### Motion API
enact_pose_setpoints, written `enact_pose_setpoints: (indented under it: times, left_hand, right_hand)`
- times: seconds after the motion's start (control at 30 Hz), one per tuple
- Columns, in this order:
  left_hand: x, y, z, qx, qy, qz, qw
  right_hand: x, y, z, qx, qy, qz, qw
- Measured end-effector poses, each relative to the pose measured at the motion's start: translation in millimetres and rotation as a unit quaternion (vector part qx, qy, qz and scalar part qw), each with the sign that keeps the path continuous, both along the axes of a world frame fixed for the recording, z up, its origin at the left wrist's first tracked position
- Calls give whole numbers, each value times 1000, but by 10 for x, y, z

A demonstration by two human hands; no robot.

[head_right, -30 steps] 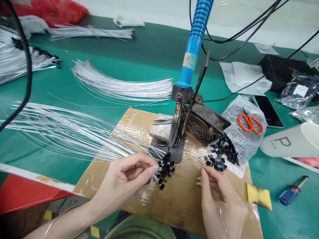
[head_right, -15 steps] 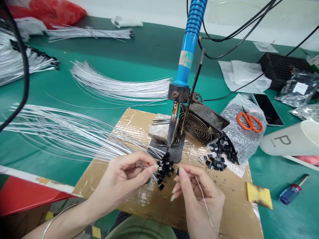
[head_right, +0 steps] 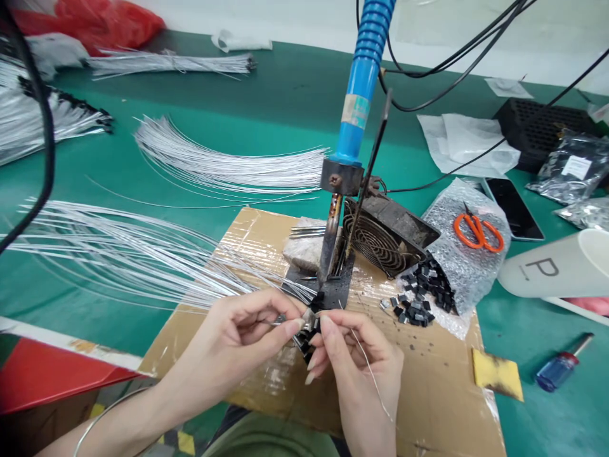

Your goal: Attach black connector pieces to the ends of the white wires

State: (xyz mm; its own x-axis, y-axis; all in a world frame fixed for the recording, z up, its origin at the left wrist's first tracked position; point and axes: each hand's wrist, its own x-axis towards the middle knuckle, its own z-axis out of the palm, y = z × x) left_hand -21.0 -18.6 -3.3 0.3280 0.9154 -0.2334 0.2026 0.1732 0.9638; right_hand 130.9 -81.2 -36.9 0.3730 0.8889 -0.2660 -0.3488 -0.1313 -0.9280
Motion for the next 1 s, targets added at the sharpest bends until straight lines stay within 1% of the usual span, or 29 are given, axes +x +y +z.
enact_pose_setpoints:
  times: [0.17, 0.23, 0.43, 0.57, 0.73, 0.8, 0.83, 0.9, 1.0]
  left_hand:
    - [11, 19, 54, -24, -19, -24, 999]
    - [17, 28, 62, -30, -27, -26, 999]
    - [28, 37, 35, -45, -49, -21, 998]
    - [29, 28, 24, -46, -63, -18, 997]
    - [31, 22, 30, -46, -69, -21, 996]
    - [36, 24, 26, -47, -69, -21, 996]
    - [40, 26, 23, -47, -66, -21, 997]
    - [49, 30, 14, -42, -56, -15, 997]
    - [63, 40, -2, -33, -37, -8, 999]
  right_hand:
    - [22, 8, -34, 12, 6, 41, 999]
    - [22, 1, -25, 8, 16, 46, 999]
    - [-45, -13, 114, -64, 65, 14, 996]
    - [-57, -8, 150, -69, 73, 16, 995]
    - [-72, -10, 137, -78, 78, 8, 994]
    - [-80, -23, 116, -77, 55, 4, 996]
    - [-83, -33, 101, -75, 28, -3, 997]
    - [-86, -57, 67, -59, -56, -24, 996]
    - [-94, -93, 33, 0, -175, -47, 983]
